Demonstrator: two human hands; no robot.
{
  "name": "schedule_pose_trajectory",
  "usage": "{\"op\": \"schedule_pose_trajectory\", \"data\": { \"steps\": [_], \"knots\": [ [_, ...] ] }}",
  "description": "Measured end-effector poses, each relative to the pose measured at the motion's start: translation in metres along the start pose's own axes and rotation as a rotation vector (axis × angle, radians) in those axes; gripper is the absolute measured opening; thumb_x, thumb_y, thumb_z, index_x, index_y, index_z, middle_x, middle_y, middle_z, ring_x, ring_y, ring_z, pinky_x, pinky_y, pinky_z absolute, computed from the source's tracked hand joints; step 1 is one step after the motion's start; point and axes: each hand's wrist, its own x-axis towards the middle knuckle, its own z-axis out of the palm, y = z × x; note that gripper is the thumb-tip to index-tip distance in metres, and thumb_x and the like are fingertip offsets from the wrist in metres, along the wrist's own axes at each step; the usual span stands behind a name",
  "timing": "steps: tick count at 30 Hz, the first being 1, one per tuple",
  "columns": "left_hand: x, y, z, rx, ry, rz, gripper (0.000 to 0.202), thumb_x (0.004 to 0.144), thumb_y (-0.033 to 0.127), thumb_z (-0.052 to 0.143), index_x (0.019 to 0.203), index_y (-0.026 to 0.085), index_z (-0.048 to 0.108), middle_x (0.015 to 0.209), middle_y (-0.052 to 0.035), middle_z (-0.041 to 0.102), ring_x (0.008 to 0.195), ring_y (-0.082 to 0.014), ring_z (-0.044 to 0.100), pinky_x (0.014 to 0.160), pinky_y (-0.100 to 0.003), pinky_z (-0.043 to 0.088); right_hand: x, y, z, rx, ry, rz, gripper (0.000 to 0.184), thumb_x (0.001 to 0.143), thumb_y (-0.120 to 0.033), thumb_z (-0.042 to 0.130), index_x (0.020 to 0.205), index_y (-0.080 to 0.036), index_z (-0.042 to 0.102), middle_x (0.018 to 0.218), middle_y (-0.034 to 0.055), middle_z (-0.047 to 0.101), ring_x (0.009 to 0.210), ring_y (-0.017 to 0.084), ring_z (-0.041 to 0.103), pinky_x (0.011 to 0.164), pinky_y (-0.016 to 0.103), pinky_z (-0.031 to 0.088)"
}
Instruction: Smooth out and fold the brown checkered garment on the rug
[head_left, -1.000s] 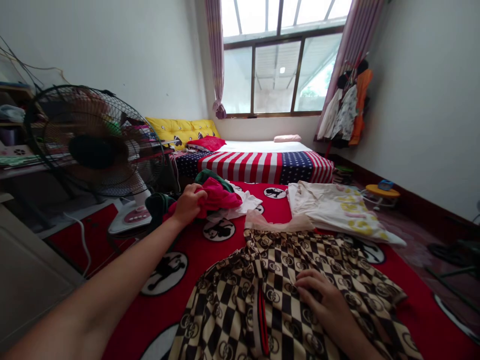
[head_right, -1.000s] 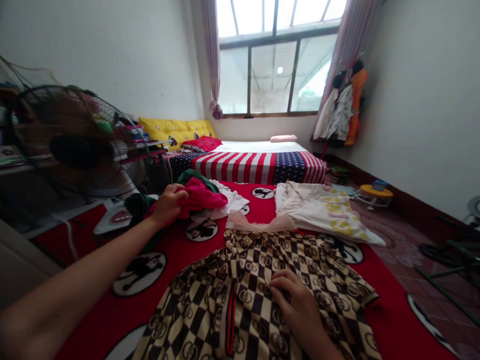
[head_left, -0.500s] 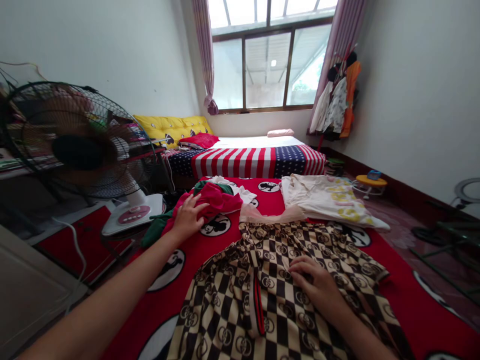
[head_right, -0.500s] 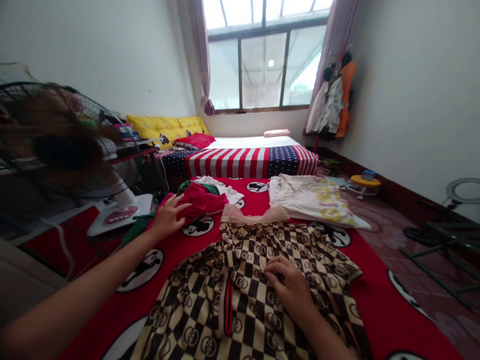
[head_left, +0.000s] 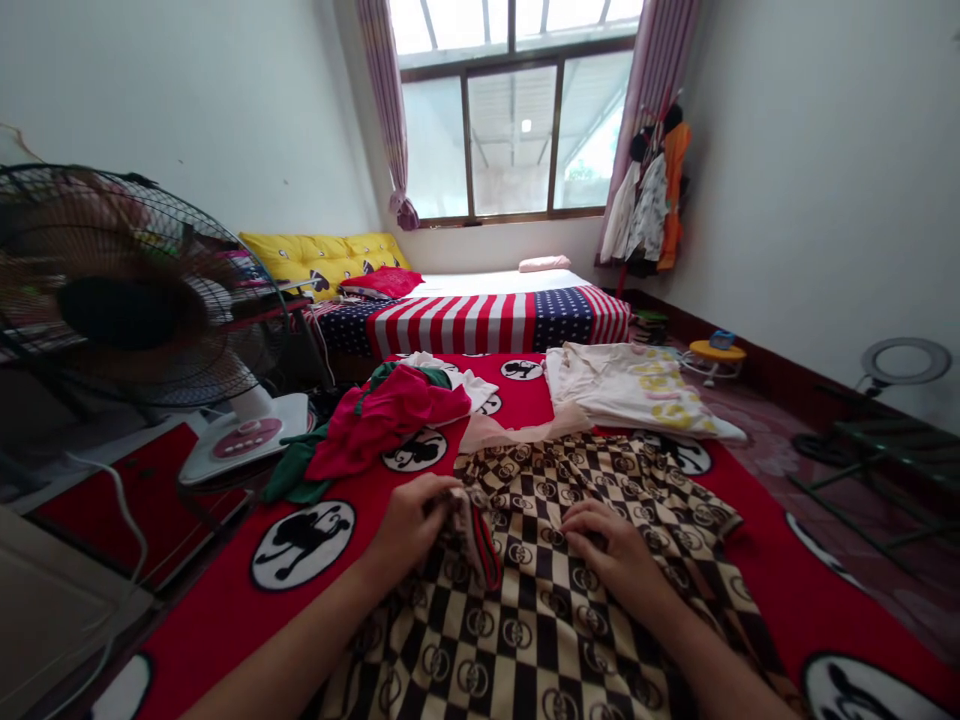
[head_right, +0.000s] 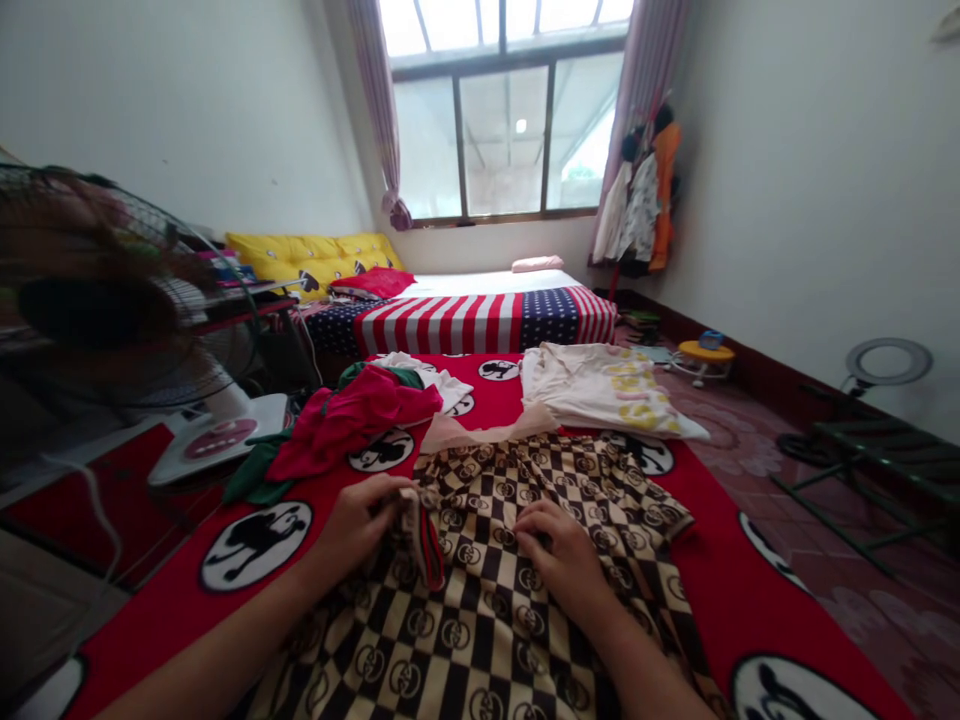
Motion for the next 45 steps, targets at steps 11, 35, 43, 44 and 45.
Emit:
{"op": "schedule_pose_trajectory", "data": {
  "steps": [11,35,43,44,45],
  "knots": [
    [0.009,-0.055,-0.07,-0.402,0.623,-0.47,0.028,0.06,0.015,0.065,0.088,0.014,0.061,0.082,-0.006,0.066,0.064,-0.0171,0.064,0.051,-0.025,0.05,0.0,0.0,0.0,0.021,-0.006,-0.005,0.012,0.083,-0.022,0.055,0.077,-0.021,0.066,0.092,0.0043,0.063,0.088,0.018,0.06,0.082,0.031,0.045],
    [0.153,-0.01,0.019,0.521,0.116,-0.119,0.014,0.074,0.027,0.061,0.077,0.015,0.066,0.073,-0.0066,0.068,0.079,-0.0237,0.065,0.073,-0.03,0.048,0.0,0.002,0.002,0.003,0.057,0.1,0.017,0.078,-0.017,0.055,0.092,-0.019,0.064,0.089,0.0034,0.066,0.082,0.018,0.061,0.078,0.031,0.047],
    [0.116,-0.012,0.056,0.453,0.301,0.065,0.06,0.076,0.017,0.057,0.133,0.007,0.042,0.134,-0.0198,0.045,0.128,-0.0304,0.043,0.108,-0.042,0.035,0.0,0.0,0.0,0.05,0.089,0.113,0.019,0.078,-0.019,0.056,0.095,-0.019,0.064,0.091,0.0045,0.066,0.082,0.019,0.062,0.078,0.032,0.049],
    [0.107,-0.015,0.062,0.443,0.28,0.091,0.063,0.077,0.019,0.058,0.136,0.008,0.039,0.137,-0.0195,0.042,0.131,-0.0308,0.04,0.109,-0.043,0.034,-0.001,0.0,0.0,0.066,0.104,0.115,0.019,0.078,-0.021,0.057,0.096,-0.019,0.064,0.092,0.0046,0.067,0.082,0.019,0.062,0.079,0.032,0.049],
    [0.098,-0.019,0.067,0.437,0.256,0.112,0.064,0.078,0.02,0.057,0.137,0.008,0.037,0.14,-0.02,0.039,0.133,-0.0313,0.037,0.11,-0.043,0.033,-0.002,0.001,0.0,0.093,0.12,0.122,0.018,0.079,-0.023,0.057,0.096,-0.02,0.064,0.094,0.0047,0.067,0.082,0.019,0.062,0.078,0.032,0.05]
  ]
}}
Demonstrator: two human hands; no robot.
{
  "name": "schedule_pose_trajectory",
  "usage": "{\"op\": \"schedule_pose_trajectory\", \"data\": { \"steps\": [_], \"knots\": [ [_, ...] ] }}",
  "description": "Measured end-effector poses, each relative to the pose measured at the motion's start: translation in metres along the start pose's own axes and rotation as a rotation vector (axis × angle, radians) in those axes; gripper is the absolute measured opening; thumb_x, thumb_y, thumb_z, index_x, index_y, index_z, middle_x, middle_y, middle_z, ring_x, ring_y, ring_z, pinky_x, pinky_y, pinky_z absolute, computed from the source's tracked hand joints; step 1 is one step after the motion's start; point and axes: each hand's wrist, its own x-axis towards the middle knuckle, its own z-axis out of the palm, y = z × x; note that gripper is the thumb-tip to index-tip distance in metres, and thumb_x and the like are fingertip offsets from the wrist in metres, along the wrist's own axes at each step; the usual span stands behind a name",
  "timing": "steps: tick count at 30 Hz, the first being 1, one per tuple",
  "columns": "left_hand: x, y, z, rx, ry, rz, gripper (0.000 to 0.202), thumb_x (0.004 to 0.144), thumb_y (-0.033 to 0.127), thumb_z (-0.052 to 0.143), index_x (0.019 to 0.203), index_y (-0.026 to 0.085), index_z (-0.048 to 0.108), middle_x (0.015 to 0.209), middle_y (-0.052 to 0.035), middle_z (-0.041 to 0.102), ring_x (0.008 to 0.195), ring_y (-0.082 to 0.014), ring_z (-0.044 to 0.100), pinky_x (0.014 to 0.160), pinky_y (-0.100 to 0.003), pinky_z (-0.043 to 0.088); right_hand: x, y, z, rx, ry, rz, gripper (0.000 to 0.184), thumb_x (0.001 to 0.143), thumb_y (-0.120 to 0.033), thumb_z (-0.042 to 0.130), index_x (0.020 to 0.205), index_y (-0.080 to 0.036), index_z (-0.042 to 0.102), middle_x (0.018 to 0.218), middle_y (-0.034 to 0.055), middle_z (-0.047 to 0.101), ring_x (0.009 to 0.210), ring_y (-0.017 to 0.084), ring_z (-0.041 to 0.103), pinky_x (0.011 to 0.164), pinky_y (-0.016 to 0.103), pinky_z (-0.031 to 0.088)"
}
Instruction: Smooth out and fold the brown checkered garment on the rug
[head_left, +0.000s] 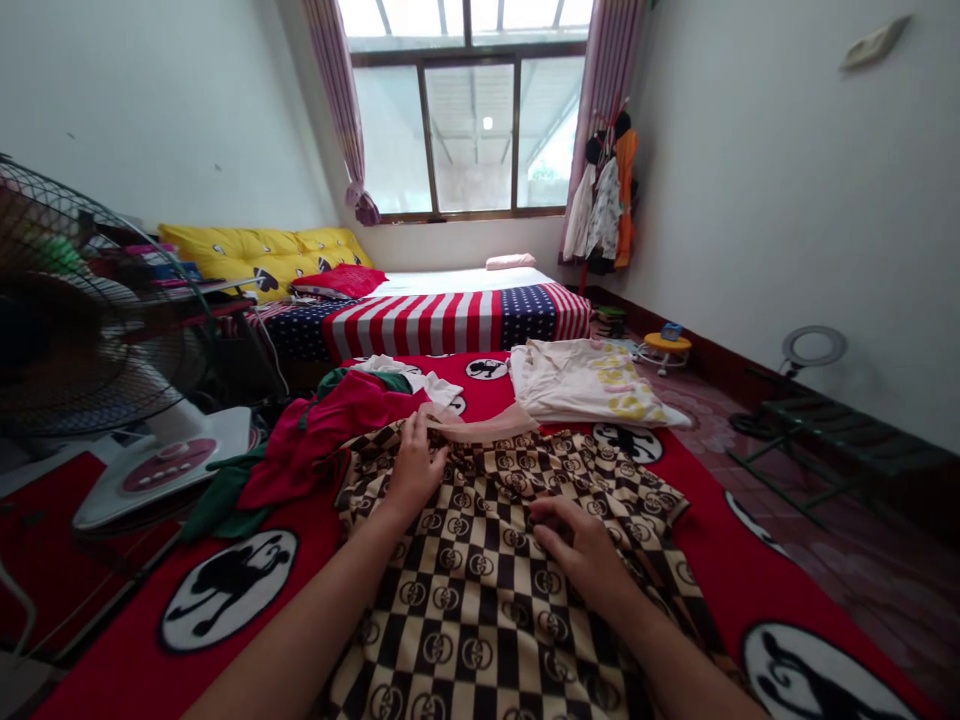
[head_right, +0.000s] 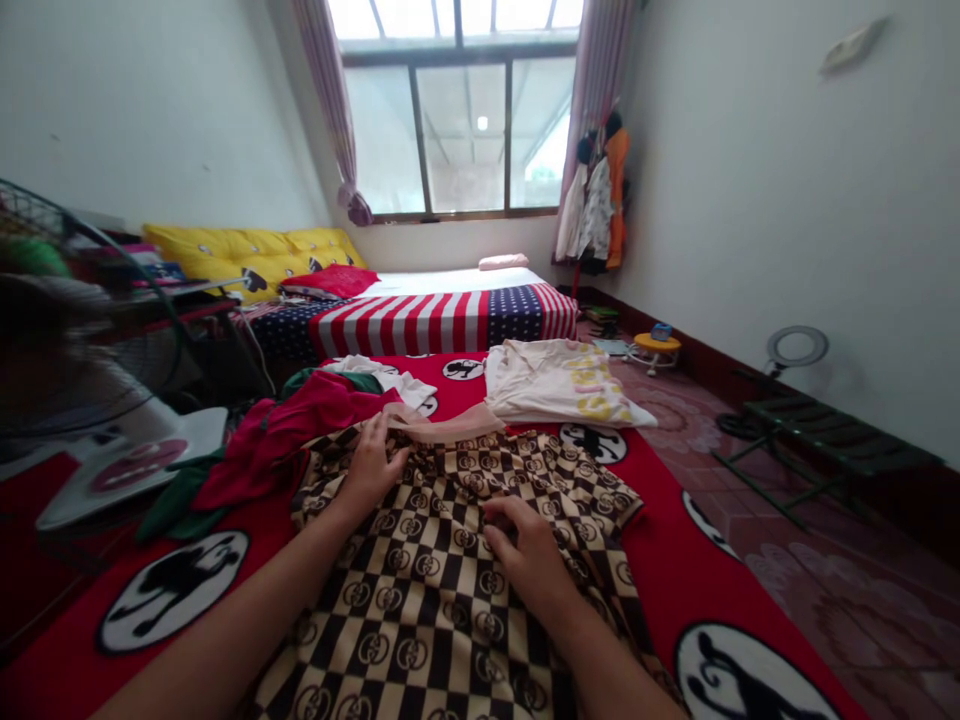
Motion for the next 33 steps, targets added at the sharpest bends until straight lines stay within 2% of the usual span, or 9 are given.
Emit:
{"op": "schedule_pose_trajectory", "data": {
  "steps": [4,10,13,16,18,20,23,28,33],
  "knots": [
    [-0.027,-0.007,0.009,-0.005,-0.081,-0.011,0.067,0.082,0.026,0.054,0.141,0.004,0.03,0.146,-0.025,0.029,0.137,-0.0349,0.03,0.109,-0.047,0.034,0.001,-0.006,-0.008,0.176,0.029,0.131,0.023,0.08,-0.035,0.058,0.098,-0.021,0.062,0.087,0.0048,0.068,0.074,0.019,0.065,0.063,0.03,0.052],
    [-0.028,-0.012,0.013,0.021,-0.135,-0.013,0.069,0.082,0.022,0.052,0.142,-0.001,0.026,0.138,-0.0277,0.043,0.132,-0.0334,0.039,0.109,-0.046,0.032,0.05,-0.025,-0.036,0.127,-0.003,0.112,0.034,0.075,-0.037,0.061,0.104,-0.019,0.058,0.083,0.0035,0.066,0.063,0.016,0.064,0.047,0.023,0.045],
    [-0.028,-0.01,0.012,0.017,-0.124,-0.001,0.073,0.081,0.02,0.052,0.145,0.003,0.021,0.137,-0.0258,0.045,0.132,-0.0319,0.039,0.108,-0.047,0.033,0.09,-0.019,-0.036,-0.022,-0.009,0.09,0.059,0.07,-0.025,0.064,0.125,-0.017,0.045,0.069,-0.0022,0.064,0.054,0.014,0.062,0.045,0.021,0.044],
    [-0.029,-0.01,0.013,-0.013,-0.1,-0.043,0.081,0.08,0.021,0.054,0.147,0.002,0.011,0.14,-0.0272,0.041,0.132,-0.0317,0.039,0.107,-0.046,0.034,0.121,-0.005,-0.024,-0.065,-0.011,0.201,0.082,0.064,-0.019,0.069,0.137,-0.016,0.033,0.056,-0.0065,0.062,0.045,0.014,0.059,0.04,0.019,0.041],
    [-0.03,-0.011,0.014,-0.034,-0.088,-0.067,0.087,0.079,0.022,0.055,0.147,-0.001,0.005,0.143,-0.0286,0.037,0.134,-0.032,0.037,0.107,-0.045,0.034,0.133,0.004,-0.013,-0.006,-0.003,0.271,0.071,0.06,-0.018,0.072,0.126,-0.016,0.047,0.05,-0.0078,0.06,0.039,0.014,0.056,0.036,0.019,0.037],
    [-0.03,-0.012,0.015,-0.045,-0.072,-0.07,0.089,0.079,0.022,0.055,0.147,-0.001,0.002,0.145,-0.0287,0.034,0.135,-0.0318,0.034,0.107,-0.044,0.034,0.141,0.008,-0.006,0.049,0.028,0.293,0.039,0.059,-0.019,0.073,0.095,-0.016,0.062,0.047,-0.0065,0.059,0.036,0.013,0.054,0.034,0.019,0.036],
    [-0.031,-0.011,0.016,-0.015,-0.085,-0.064,0.085,0.08,0.029,0.056,0.147,0.0,0.011,0.145,-0.0276,0.035,0.136,-0.0329,0.033,0.108,-0.046,0.033,0.152,0.006,-0.006,0.128,0.136,0.294,0.015,0.066,-0.026,0.068,0.065,-0.019,0.056,0.048,-0.0025,0.06,0.038,0.013,0.055,0.033,0.019,0.038],
    [-0.032,-0.003,0.012,0.152,-0.164,-0.055,0.073,0.083,0.057,0.051,0.143,0.017,0.038,0.147,-0.0197,0.037,0.137,-0.0379,0.028,0.11,-0.055,0.019,0.177,0.005,-0.02,0.33,0.403,0.316,0.012,0.076,-0.03,0.059,0.075,-0.022,0.05,0.064,0.0008,0.067,0.057,0.016,0.066,0.048,0.024,0.054],
    [-0.031,0.001,0.009,0.26,-0.187,-0.139,0.085,0.075,0.073,0.048,0.141,0.02,0.043,0.148,-0.0199,0.034,0.138,-0.0451,0.02,0.109,-0.06,0.012,0.189,0.008,-0.024,0.43,0.427,0.303,0.026,0.073,-0.023,0.062,0.094,-0.023,0.048,0.079,0.0018,0.07,0.082,0.019,0.071,0.07,0.028,0.06]
  ]
}}
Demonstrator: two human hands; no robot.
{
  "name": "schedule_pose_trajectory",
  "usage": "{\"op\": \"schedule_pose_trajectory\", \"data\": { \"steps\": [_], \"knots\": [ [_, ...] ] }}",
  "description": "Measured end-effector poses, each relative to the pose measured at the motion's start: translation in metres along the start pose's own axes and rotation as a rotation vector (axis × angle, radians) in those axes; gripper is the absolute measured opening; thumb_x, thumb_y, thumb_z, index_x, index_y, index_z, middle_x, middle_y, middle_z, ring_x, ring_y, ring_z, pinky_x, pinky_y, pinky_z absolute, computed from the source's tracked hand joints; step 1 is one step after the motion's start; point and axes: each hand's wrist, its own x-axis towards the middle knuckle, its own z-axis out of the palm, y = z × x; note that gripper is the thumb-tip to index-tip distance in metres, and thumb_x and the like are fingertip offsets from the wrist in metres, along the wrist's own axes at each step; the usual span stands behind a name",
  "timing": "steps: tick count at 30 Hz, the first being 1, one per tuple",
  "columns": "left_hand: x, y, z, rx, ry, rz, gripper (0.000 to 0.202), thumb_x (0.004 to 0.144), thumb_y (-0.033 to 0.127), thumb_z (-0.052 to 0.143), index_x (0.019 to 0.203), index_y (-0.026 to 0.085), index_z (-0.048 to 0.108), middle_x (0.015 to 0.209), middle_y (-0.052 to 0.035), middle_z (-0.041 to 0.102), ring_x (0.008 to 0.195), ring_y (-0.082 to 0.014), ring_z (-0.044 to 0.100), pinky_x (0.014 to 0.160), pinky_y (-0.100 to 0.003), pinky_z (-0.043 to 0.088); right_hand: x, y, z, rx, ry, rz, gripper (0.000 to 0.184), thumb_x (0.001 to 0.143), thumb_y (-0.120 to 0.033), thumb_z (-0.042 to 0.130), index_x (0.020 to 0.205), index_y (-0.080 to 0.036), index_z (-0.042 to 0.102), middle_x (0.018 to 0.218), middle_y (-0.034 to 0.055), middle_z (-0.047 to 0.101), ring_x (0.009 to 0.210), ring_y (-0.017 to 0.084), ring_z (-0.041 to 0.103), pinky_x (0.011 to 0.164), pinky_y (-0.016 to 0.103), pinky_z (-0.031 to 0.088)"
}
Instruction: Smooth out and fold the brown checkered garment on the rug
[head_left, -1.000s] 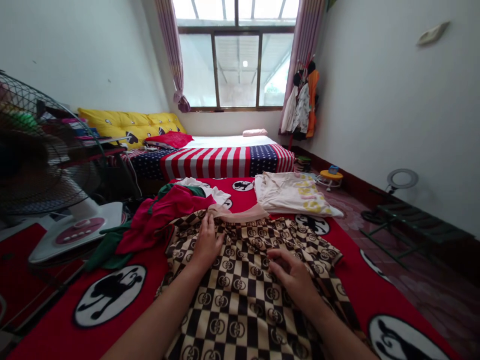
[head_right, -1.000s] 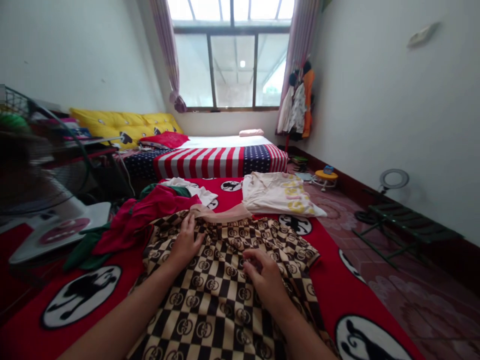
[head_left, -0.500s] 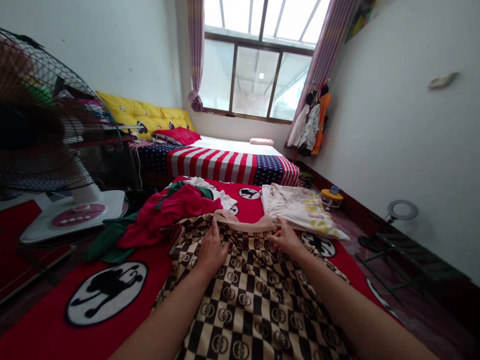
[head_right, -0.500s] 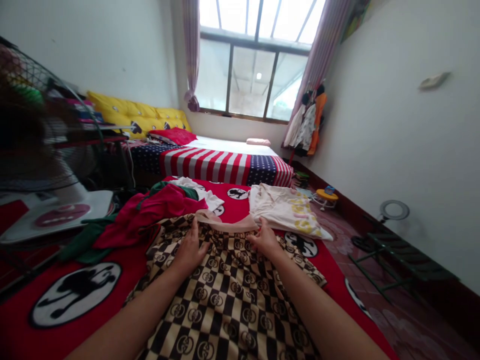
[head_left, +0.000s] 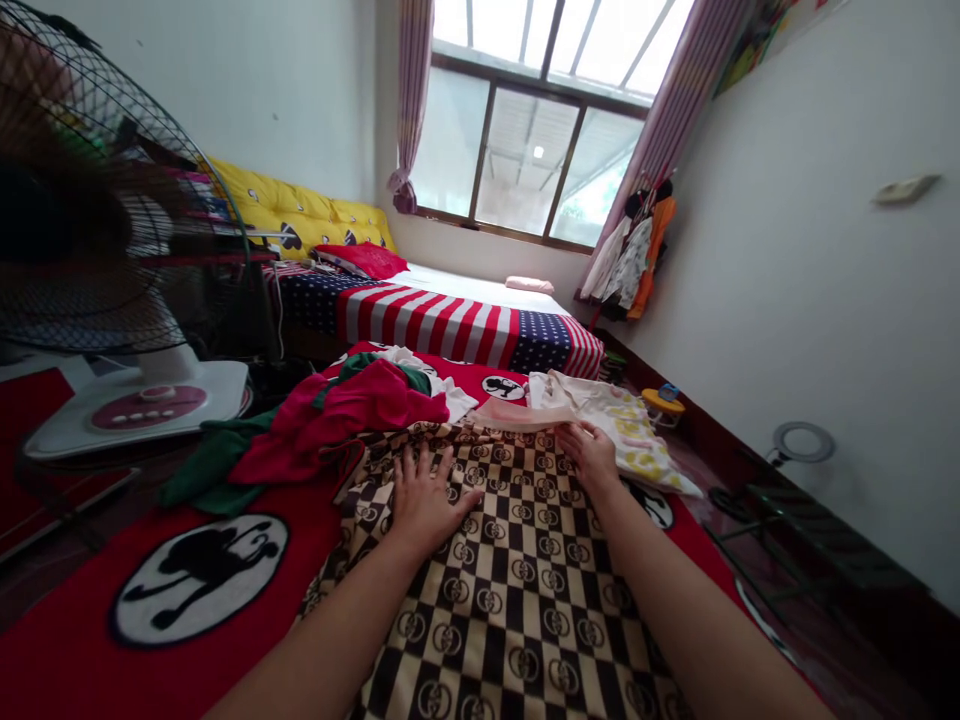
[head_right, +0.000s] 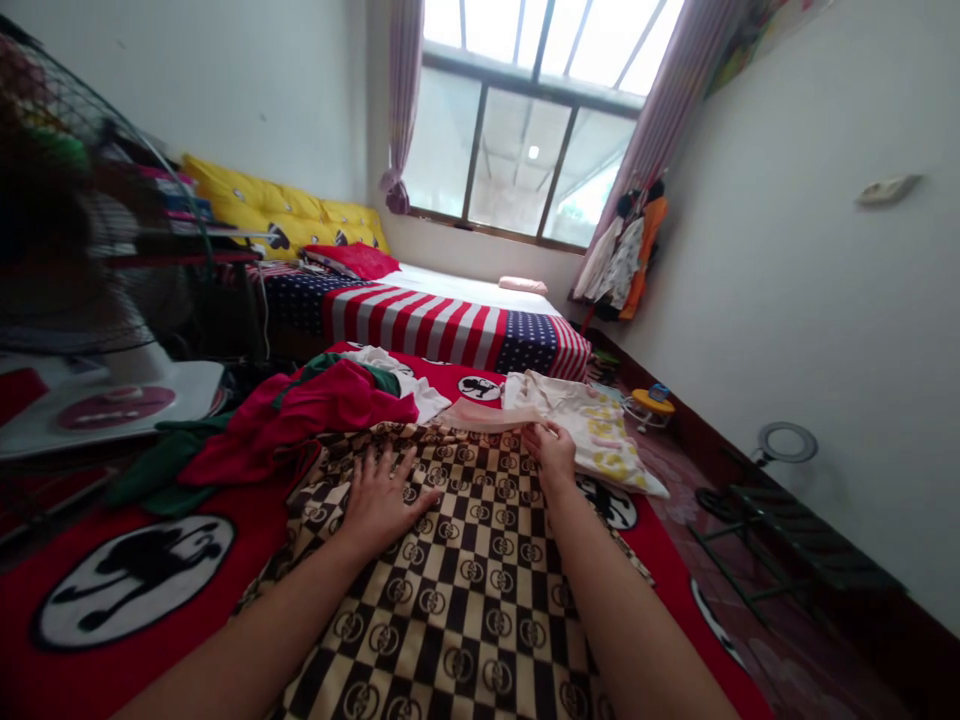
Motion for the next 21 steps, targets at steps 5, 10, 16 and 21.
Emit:
{"op": "schedule_pose_trajectory", "data": {
  "steps": [5,10,16,21],
  "knots": [
    [0.0,-0.001,0.001,0.029,-0.026,-0.029,0.087,0.069,0.075,0.052,0.138,0.02,0.048,0.149,-0.018,0.033,0.138,-0.0477,0.016,0.109,-0.06,0.009,0.004,-0.009,-0.026,-0.087,-0.045,-0.031,0.038,0.074,-0.019,0.062,0.108,-0.021,0.046,0.093,0.005,0.07,0.084,0.018,0.071,0.07,0.029,0.059],
    [0.001,-0.002,0.002,0.064,-0.054,-0.024,0.087,0.071,0.077,0.047,0.137,0.021,0.049,0.149,-0.0175,0.034,0.138,-0.0471,0.017,0.11,-0.058,0.008,-0.005,-0.015,-0.099,-0.401,0.011,-0.089,0.02,0.069,-0.022,0.064,0.088,-0.016,0.061,0.079,0.0053,0.069,0.061,0.017,0.065,0.051,0.025,0.049],
    [0.001,0.001,0.001,0.151,-0.088,-0.022,0.088,0.072,0.079,0.04,0.139,0.022,0.046,0.15,-0.0174,0.032,0.138,-0.0457,0.019,0.11,-0.056,0.008,-0.053,-0.007,-0.171,-0.816,-0.061,-0.139,0.011,0.058,-0.028,0.072,0.062,-0.018,0.068,0.062,0.002,0.065,0.061,0.018,0.058,0.059,0.028,0.041],
    [-0.001,0.002,-0.001,0.202,-0.094,-0.023,0.088,0.074,0.079,0.036,0.14,0.023,0.044,0.15,-0.0173,0.031,0.138,-0.0446,0.019,0.11,-0.054,0.007,-0.084,0.009,-0.182,-1.331,-0.155,-0.196,0.027,0.069,-0.045,0.066,0.079,-0.019,0.067,0.085,0.0053,0.068,0.076,0.02,0.061,0.063,0.027,0.039]
  ]
}}
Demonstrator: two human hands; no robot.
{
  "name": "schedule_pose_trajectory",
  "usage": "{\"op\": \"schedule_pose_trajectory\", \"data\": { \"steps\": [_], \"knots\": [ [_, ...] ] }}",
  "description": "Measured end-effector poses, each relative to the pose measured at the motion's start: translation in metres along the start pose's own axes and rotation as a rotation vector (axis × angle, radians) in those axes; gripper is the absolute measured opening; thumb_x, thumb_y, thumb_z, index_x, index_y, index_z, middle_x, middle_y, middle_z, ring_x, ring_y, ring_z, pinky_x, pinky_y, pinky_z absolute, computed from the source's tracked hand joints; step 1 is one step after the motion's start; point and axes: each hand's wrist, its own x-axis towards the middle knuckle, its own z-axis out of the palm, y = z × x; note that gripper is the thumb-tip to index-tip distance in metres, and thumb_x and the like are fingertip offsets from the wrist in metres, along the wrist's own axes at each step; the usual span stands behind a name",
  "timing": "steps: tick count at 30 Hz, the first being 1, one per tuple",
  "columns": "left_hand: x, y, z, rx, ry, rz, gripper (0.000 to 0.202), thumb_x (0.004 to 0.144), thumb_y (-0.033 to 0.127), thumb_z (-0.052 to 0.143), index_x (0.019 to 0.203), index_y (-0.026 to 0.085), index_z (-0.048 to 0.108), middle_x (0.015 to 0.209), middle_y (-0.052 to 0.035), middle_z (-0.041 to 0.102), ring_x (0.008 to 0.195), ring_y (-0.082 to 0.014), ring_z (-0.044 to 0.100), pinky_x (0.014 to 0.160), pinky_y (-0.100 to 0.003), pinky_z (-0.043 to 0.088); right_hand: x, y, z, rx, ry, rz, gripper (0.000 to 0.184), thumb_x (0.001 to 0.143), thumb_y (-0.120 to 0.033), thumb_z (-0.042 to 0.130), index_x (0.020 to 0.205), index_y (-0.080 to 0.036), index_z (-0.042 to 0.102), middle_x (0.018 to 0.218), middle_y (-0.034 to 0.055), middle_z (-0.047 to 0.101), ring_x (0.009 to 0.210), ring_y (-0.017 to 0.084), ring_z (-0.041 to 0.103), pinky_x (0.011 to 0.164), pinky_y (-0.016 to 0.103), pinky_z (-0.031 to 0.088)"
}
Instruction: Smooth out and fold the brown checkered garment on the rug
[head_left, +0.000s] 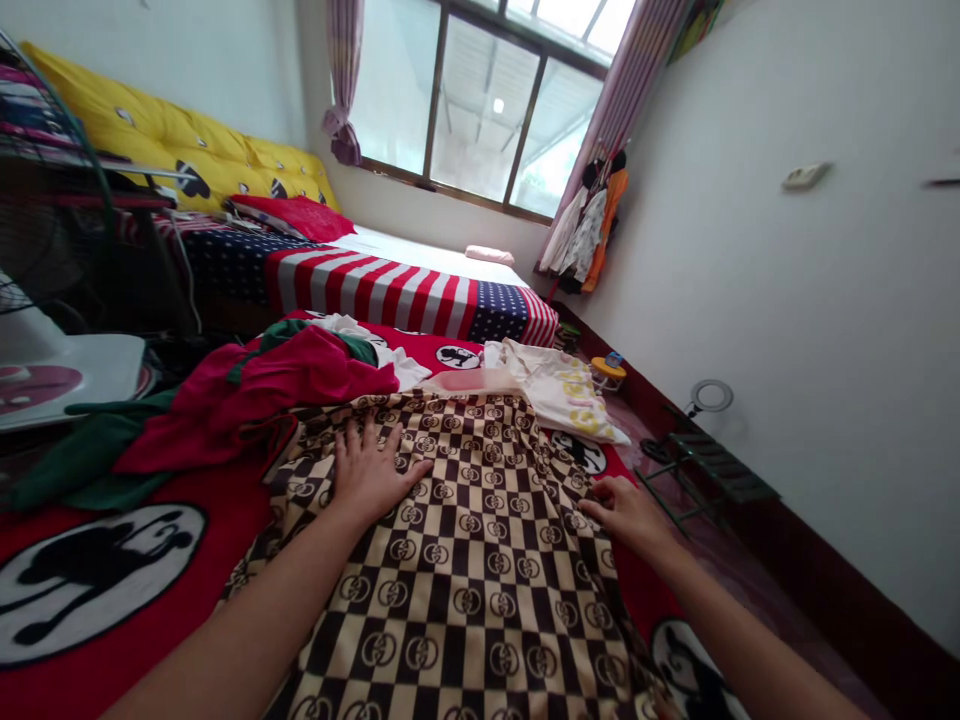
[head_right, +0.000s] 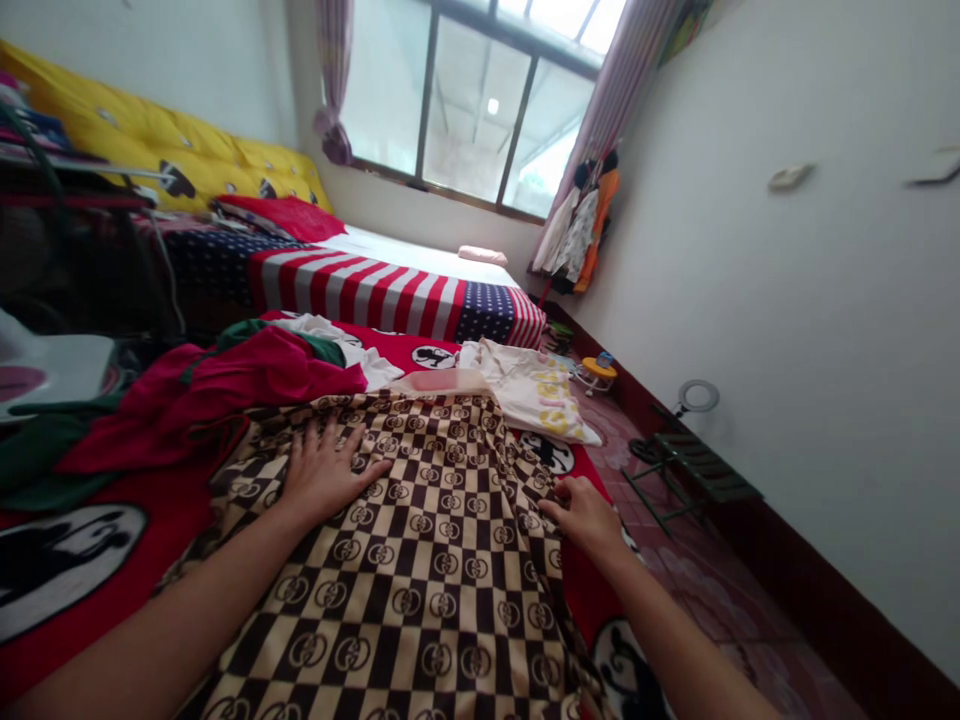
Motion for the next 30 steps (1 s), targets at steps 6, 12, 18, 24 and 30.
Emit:
{"op": "schedule_pose_trajectory", "data": {
  "steps": [6,12,18,24,30],
  "knots": [
    [0.0,-0.001,0.001,0.009,-0.003,0.008,0.087,0.075,0.08,0.034,0.14,0.023,0.045,0.15,-0.0171,0.032,0.138,-0.0443,0.02,0.11,-0.054,0.008,0.015,0.009,-0.017,-0.202,-0.018,0.034,0.019,0.081,-0.034,0.053,0.071,-0.02,0.06,0.074,0.0037,0.067,0.072,0.018,0.06,0.056,0.025,0.032],
    [0.001,-0.002,0.004,0.01,0.002,0.008,0.088,0.074,0.08,0.035,0.14,0.024,0.044,0.15,-0.0183,0.031,0.138,-0.0446,0.019,0.11,-0.054,0.007,0.05,0.034,-0.039,-0.308,0.064,0.158,0.023,0.078,-0.043,0.056,0.073,-0.021,0.064,0.083,0.0058,0.069,0.079,0.023,0.063,0.055,0.027,0.033],
    [0.001,-0.002,0.003,0.009,-0.015,0.008,0.087,0.074,0.08,0.035,0.141,0.024,0.042,0.151,-0.0177,0.03,0.138,-0.044,0.019,0.11,-0.053,0.007,0.052,0.05,-0.02,-0.244,0.035,0.23,0.029,0.079,-0.043,0.053,0.083,-0.018,0.069,0.087,0.0108,0.071,0.085,0.026,0.065,0.06,0.029,0.04],
    [0.002,-0.002,0.002,0.017,-0.024,0.009,0.088,0.075,0.079,0.035,0.141,0.023,0.042,0.151,-0.0176,0.029,0.138,-0.0446,0.019,0.11,-0.053,0.007,0.036,0.053,-0.019,-0.124,-0.046,0.214,0.039,0.079,-0.05,0.051,0.07,-0.018,0.072,0.075,0.0095,0.07,0.076,0.026,0.065,0.056,0.028,0.04],
    [0.002,-0.002,0.002,0.024,-0.025,0.015,0.088,0.075,0.08,0.033,0.141,0.023,0.043,0.151,-0.0194,0.029,0.137,-0.0447,0.021,0.11,-0.053,0.008,0.019,0.024,-0.009,0.658,-0.106,0.209,0.027,0.054,-0.038,0.076,0.061,-0.015,0.065,0.059,0.0042,0.066,0.056,0.015,0.06,0.054,0.024,0.045]
  ]
}}
